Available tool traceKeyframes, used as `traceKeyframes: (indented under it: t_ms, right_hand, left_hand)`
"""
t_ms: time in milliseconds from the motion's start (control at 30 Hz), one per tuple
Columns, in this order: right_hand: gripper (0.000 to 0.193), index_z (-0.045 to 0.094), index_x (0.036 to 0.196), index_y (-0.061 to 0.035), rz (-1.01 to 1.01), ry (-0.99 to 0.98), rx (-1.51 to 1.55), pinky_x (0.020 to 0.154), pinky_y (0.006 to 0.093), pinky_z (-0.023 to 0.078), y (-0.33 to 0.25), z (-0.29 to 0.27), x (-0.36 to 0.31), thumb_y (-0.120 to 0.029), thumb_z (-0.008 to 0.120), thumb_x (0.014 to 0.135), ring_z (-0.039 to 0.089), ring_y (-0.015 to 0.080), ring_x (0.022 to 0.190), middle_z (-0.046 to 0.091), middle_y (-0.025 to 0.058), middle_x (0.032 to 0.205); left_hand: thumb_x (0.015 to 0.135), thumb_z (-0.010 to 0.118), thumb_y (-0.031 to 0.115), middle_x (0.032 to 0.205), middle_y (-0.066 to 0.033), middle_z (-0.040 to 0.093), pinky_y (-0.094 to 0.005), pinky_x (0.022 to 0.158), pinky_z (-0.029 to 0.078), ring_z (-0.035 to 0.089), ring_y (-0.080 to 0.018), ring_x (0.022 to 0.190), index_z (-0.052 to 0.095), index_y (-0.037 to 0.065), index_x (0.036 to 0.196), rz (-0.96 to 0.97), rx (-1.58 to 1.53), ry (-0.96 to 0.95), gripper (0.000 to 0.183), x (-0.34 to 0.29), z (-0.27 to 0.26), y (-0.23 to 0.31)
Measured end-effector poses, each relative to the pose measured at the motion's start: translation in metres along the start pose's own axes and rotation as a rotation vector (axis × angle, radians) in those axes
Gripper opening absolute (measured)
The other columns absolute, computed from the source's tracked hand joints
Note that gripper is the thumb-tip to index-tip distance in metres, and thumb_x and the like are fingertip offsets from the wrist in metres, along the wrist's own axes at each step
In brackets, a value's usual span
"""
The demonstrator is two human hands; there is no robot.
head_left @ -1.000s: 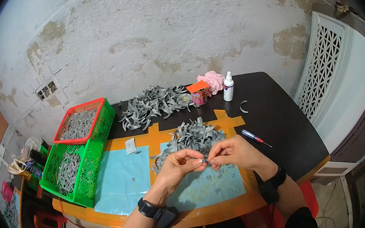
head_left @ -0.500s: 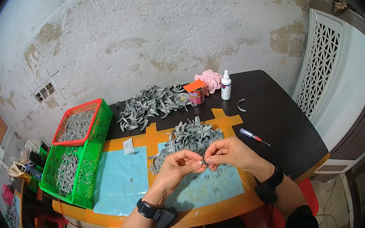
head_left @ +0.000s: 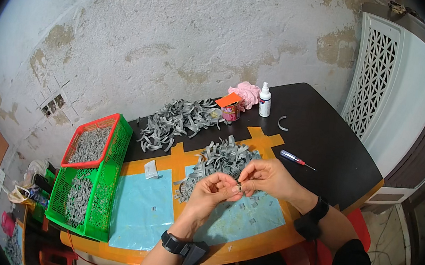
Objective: Inspecting and sorting small grey fabric shoe components at a workbench.
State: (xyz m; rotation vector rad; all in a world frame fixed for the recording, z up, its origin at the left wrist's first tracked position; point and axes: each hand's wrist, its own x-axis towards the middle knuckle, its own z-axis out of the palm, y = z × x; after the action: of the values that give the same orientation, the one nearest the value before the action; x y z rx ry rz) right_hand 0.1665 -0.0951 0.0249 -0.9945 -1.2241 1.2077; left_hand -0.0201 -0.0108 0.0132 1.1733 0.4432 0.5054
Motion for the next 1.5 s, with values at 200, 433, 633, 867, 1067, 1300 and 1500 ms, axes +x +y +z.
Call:
traceKeyframes:
  t_ms: [200,433,633,867,1067,1300,1500]
  right_hand:
    - [0.008,0.066,0.088,0.0039,-0.339,-0.099,-0.286,0.065,0.0245,0.055,0.007,-0.004,0.002,0.007,0.060,0.084,0.064,0.0146,0.074,0.059,0.0092,0.089]
    - [0.004,0.059,0.090,0.0031,-0.379,-0.123,-0.367,0.065,0.0243,0.054,0.003,0.001,0.002,0.004,0.057,0.087,0.061,0.0133,0.076,0.054,0.0066,0.090]
    - [0.007,0.054,0.095,-0.0001,-0.074,-0.152,-0.039,0.065,0.0236,0.050,0.014,-0.008,0.003,-0.006,0.055,0.092,0.058,0.0096,0.075,0.053,0.0032,0.090]
    - [0.011,0.057,0.097,-0.0011,0.008,-0.125,-0.065,0.061,0.0217,0.047,0.006,-0.006,0.002,-0.011,0.059,0.091,0.057,0.0082,0.071,0.059,0.0027,0.086]
    - [0.010,0.058,0.097,-0.0009,-0.068,-0.037,-0.083,0.059,0.0211,0.047,0.004,-0.001,0.000,-0.007,0.060,0.089,0.058,0.0081,0.070,0.060,0.0030,0.083]
    - [0.010,0.057,0.098,0.0012,-0.064,0.035,-0.024,0.062,0.0221,0.050,0.009,0.004,0.000,-0.005,0.059,0.090,0.060,0.0095,0.072,0.061,0.0056,0.086]
    - [0.009,0.058,0.097,0.0021,-0.101,0.109,-0.004,0.068,0.0254,0.053,0.016,0.010,0.000,-0.002,0.059,0.089,0.061,0.0118,0.081,0.059,0.0068,0.093]
  left_hand:
    - [0.086,0.063,0.001,0.089,-0.0070,0.066,-0.0261,0.080,0.056,0.066,-0.0144,0.084,0.059,0.004,0.093,-0.009,-0.074,-0.022,0.008,0.000,-0.001,-0.003]
    - [0.087,0.062,0.001,0.091,-0.0075,0.066,-0.0263,0.080,0.055,0.066,-0.0153,0.084,0.059,0.004,0.095,-0.047,-0.201,-0.032,0.009,0.000,-0.002,-0.003]
    - [0.084,0.066,0.001,0.093,-0.0052,0.065,-0.0248,0.080,0.052,0.064,-0.0134,0.083,0.061,0.002,0.098,0.271,0.219,0.033,0.015,0.002,0.002,-0.003]
    - [0.078,0.073,0.000,0.092,-0.0032,0.065,-0.0245,0.076,0.050,0.062,-0.0110,0.082,0.067,0.002,0.095,0.284,0.451,0.082,0.018,0.003,-0.001,-0.011]
    - [0.082,0.070,0.006,0.087,-0.0050,0.067,-0.0238,0.074,0.051,0.062,-0.0107,0.078,0.070,0.002,0.097,0.255,0.410,0.091,0.016,0.001,0.001,-0.011]
    - [0.090,0.061,0.010,0.091,-0.0068,0.067,-0.0235,0.070,0.052,0.063,-0.0118,0.078,0.065,0.003,0.098,-0.002,-0.142,0.101,0.011,0.001,0.004,-0.007]
    - [0.091,0.060,0.012,0.093,-0.0022,0.065,-0.0231,0.070,0.049,0.059,-0.0097,0.082,0.064,0.005,0.098,0.028,-0.195,0.110,0.010,0.001,0.002,-0.011]
